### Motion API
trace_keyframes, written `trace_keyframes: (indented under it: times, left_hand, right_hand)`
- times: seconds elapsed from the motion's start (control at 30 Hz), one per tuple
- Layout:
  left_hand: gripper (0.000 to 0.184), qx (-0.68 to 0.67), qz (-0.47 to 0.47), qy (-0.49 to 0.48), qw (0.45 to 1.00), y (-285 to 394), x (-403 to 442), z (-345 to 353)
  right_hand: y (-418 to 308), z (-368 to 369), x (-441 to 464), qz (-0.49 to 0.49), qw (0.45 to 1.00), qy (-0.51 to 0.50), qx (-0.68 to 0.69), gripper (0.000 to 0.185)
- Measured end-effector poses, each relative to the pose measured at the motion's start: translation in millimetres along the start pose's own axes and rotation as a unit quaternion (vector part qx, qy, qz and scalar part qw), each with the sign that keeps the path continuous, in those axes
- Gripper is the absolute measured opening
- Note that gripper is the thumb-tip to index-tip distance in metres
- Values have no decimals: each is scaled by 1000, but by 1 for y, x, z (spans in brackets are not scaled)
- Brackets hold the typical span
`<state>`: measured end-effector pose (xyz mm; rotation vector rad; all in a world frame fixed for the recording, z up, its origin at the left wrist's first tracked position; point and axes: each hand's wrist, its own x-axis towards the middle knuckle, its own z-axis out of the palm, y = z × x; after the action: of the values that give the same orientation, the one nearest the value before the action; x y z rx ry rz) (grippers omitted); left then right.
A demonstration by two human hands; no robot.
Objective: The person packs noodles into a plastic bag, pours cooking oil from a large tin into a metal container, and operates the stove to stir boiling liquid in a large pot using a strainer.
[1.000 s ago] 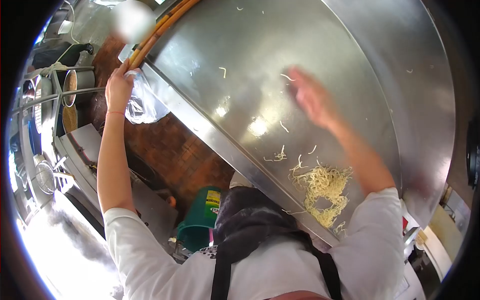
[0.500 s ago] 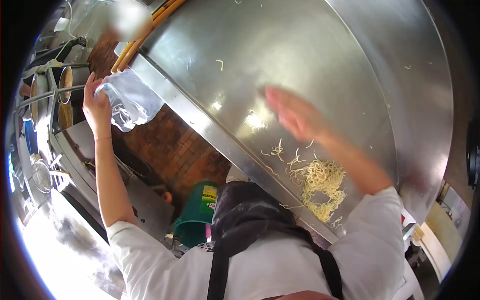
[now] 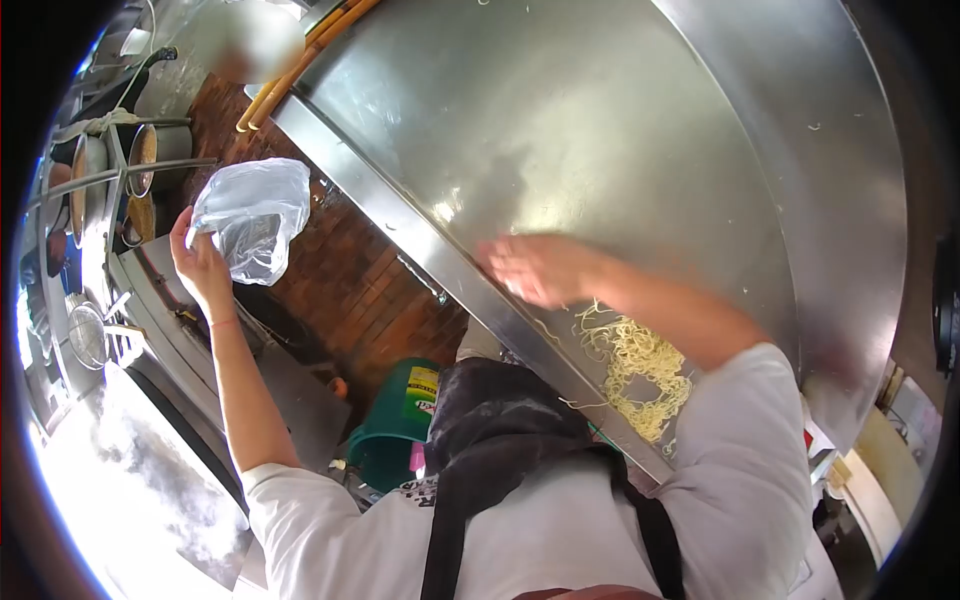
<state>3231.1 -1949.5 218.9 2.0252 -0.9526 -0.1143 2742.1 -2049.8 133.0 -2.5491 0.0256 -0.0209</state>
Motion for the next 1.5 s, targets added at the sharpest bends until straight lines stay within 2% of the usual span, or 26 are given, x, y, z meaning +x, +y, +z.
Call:
trace_keyframes:
  times: [0.1, 0.13, 0.17, 0.2, 0.23, 0.3, 0.37, 0.47, 0.53, 0.6, 0.67, 0.73, 0.83, 0.87, 0.9, 0.97, 1.03, 1.1, 1.17, 1.2, 1.23, 1.27, 1.3, 1.37, 1.43, 1.5]
  left_hand:
    - [29, -8, 7, -21, 1000, 2, -7, -1]
    - [29, -9, 12, -33, 999, 2, -14, 0]
    - [28, 15, 49, -37, 998, 17, -18, 4]
    - [27, -20, 6, -50, 999, 23, -24, 10]
    - [27, -57, 1, -63, 996, 32, -27, 18]
    - [28, -106, -3, -86, 991, 45, -33, 28]
    - [29, -135, 9, -100, 986, 57, -33, 37]
    - [30, -131, 6, -89, 987, 91, -42, 42]
    - [26, -162, -19, -96, 982, 97, -43, 42]
    - [25, -171, -33, -94, 980, 103, -49, 40]
    - [23, -160, -20, -82, 983, 110, -61, 46]
    - [23, -156, -13, -87, 984, 121, -80, 54]
    - [22, -172, -20, -123, 977, 128, -100, 66]
    - [22, -179, -28, -126, 975, 136, -111, 68]
    - [25, -187, -20, -146, 971, 137, -116, 68]
    - [26, -189, -20, -148, 971, 156, -135, 70]
    - [29, -198, -23, -141, 970, 177, -155, 72]
    - [26, -159, 6, -177, 971, 194, -176, 65]
    - [20, -107, 17, -217, 970, 211, -200, 56]
    - [18, -38, 64, -237, 969, 213, -213, 50]
    - [18, -2, 103, -286, 953, 210, -228, 43]
    - [17, 29, 146, -331, 932, 206, -243, 38]
    - [17, 39, 136, -366, 920, 199, -263, 34]
    - [18, 41, 75, -410, 908, 203, -307, 27]
    - [18, 25, 25, -410, 912, 214, -345, 22]
    - [19, 1, -7, -403, 915, 216, -373, 19]
  right_hand:
    - [-26, -42, -37, 93, 976, -32, 195, 36]
    - [-11, -33, -43, 86, 954, 151, 242, 35]
    - [1, -60, -35, 112, 959, 195, 172, 37]
    - [14, -76, -31, 203, 945, 183, 180, 37]
    - [34, -82, -22, 207, 956, 204, 29, 36]
    - [82, -68, 2, 230, 931, 278, -54, 45]
    - [103, -36, 19, 247, 923, 180, -234, 50]
    - [62, 0, 17, 111, 975, 106, -158, 52]
    - [10, 28, -28, 57, 993, 21, -102, 53]
    - [-54, 31, -95, 79, 982, -149, 79, 50]
    - [-97, 46, -169, 31, 991, -122, 46, 45]
    - [-131, 28, -223, 69, 989, -94, 88, 38]
    - [-143, 9, -276, 191, 968, 80, 143, 35]
    - [-142, -10, -277, 251, 940, 169, 157, 35]
    - [-132, -32, -274, 307, 901, 257, 169, 36]
    - [-86, -49, -278, 334, 901, 277, -24, 42]
    - [-23, -26, -272, 357, 875, 325, -29, 46]
    - [25, 24, -244, 377, 865, 310, -114, 50]
    - [-18, 30, -210, 329, 921, 206, -25, 51]
    - [-36, 53, -198, 276, 934, 202, 104, 53]
    - [-93, 32, -205, 270, 933, 149, 185, 52]
    - [-114, 51, -218, 218, 949, 132, 185, 49]
    - [-118, 83, -230, 135, 984, 70, 97, 46]
    - [-163, 68, -277, 151, 981, -21, 121, 40]
    - [-184, 43, -339, 195, 929, 147, 277, 42]
    - [-194, 16, -399, 320, 807, 332, 369, 45]
